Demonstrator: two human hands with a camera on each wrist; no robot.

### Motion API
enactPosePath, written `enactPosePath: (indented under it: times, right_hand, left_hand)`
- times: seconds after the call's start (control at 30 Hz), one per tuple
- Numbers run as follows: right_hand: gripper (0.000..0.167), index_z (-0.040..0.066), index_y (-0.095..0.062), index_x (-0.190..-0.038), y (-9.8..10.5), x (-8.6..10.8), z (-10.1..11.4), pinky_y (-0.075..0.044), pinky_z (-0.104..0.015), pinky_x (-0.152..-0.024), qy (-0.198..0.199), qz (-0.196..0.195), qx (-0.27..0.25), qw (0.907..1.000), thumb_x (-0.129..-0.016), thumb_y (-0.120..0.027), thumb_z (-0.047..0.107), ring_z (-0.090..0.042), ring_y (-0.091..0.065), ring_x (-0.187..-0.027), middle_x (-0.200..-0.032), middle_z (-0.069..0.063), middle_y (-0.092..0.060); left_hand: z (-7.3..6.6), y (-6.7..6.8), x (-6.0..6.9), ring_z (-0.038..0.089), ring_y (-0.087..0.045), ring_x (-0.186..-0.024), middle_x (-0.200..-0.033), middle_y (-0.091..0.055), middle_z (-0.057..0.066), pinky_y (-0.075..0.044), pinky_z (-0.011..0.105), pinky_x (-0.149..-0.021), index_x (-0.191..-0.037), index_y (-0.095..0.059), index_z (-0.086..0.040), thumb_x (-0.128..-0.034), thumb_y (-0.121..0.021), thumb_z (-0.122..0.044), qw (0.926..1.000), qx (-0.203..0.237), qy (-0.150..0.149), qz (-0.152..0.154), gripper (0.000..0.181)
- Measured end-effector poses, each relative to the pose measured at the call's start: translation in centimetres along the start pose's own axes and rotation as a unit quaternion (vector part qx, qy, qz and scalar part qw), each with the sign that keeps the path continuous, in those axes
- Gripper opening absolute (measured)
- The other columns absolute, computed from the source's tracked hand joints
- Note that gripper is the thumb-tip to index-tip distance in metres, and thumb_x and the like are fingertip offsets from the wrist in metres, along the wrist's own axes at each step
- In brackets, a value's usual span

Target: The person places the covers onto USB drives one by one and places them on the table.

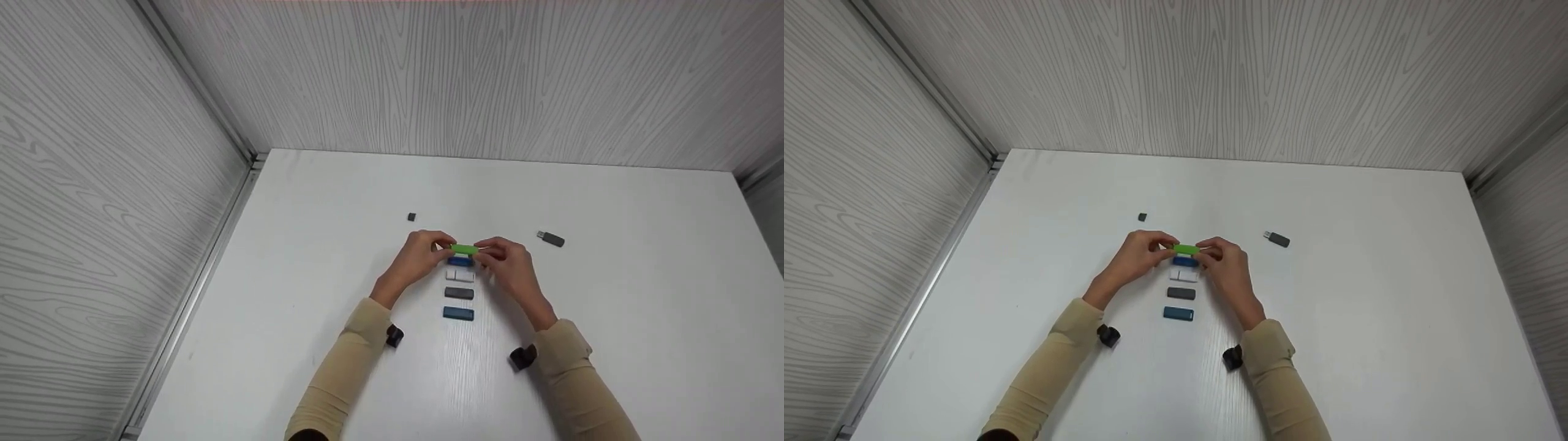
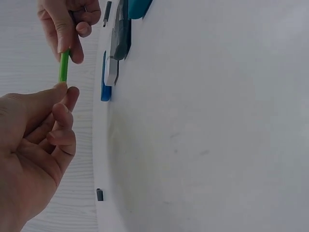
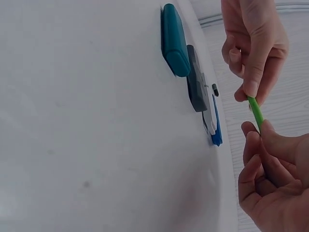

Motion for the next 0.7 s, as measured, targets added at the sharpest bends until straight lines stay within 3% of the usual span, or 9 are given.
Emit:
enactPosePath:
  times: [0.2, 0.47, 0.7]
  right_hand:
    - [0.023, 0.007, -0.076, -0.121, 0.0, -0.9, 0.2, -0.048, -0.014, -0.073, 0.022, -0.009, 0.034, 0.9992, -0.101, -0.073, 0.017, -0.023, -0.066, -0.092, -0.113, -0.016, -0.079]
    - [0.023, 0.007, -0.077, -0.121, -0.3, -1.7, 0.2, -0.047, -0.025, -0.077, 0.024, -0.009, 0.081, 0.9964, -0.1, -0.073, 0.017, -0.025, -0.062, -0.093, -0.109, -0.016, -0.075]
    - [0.023, 0.007, -0.077, -0.12, -0.7, -2.3, -0.2, -0.048, -0.032, -0.085, 0.012, -0.006, 0.101, 0.9948, -0.101, -0.072, 0.017, -0.027, -0.064, -0.097, -0.106, -0.015, -0.074]
  left_hand:
    - [0.2, -0.1, -0.8, 0.012, -0.065, -0.097, -0.116, -0.078, 0.004, -0.053, 0.026, -0.087, -0.123, -0.077, -0.011, -0.1016, -0.071, -0.015, 0.9996, -0.027, 0.001, 0.009, 0.023]
    - [0.9, -0.5, -1.4, 0.017, -0.068, -0.114, -0.12, -0.077, 0.004, -0.054, 0.036, -0.103, -0.124, -0.077, -0.012, -0.1031, -0.069, -0.019, 0.9969, -0.075, 0.023, 0.011, 0.024]
    - [1.4, -0.9, -1.9, 0.016, -0.069, -0.112, -0.122, -0.075, 0.005, -0.055, 0.034, -0.101, -0.126, -0.076, -0.01, -0.103, -0.069, -0.017, 0.9958, -0.083, 0.035, 0.013, 0.025]
Point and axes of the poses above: each hand's wrist, its own x-axis away from the middle knuckle, its own y-axis out of the back of the hand, z = x × y, the point moved 8 cm from there along -x, towards the middle knuckle
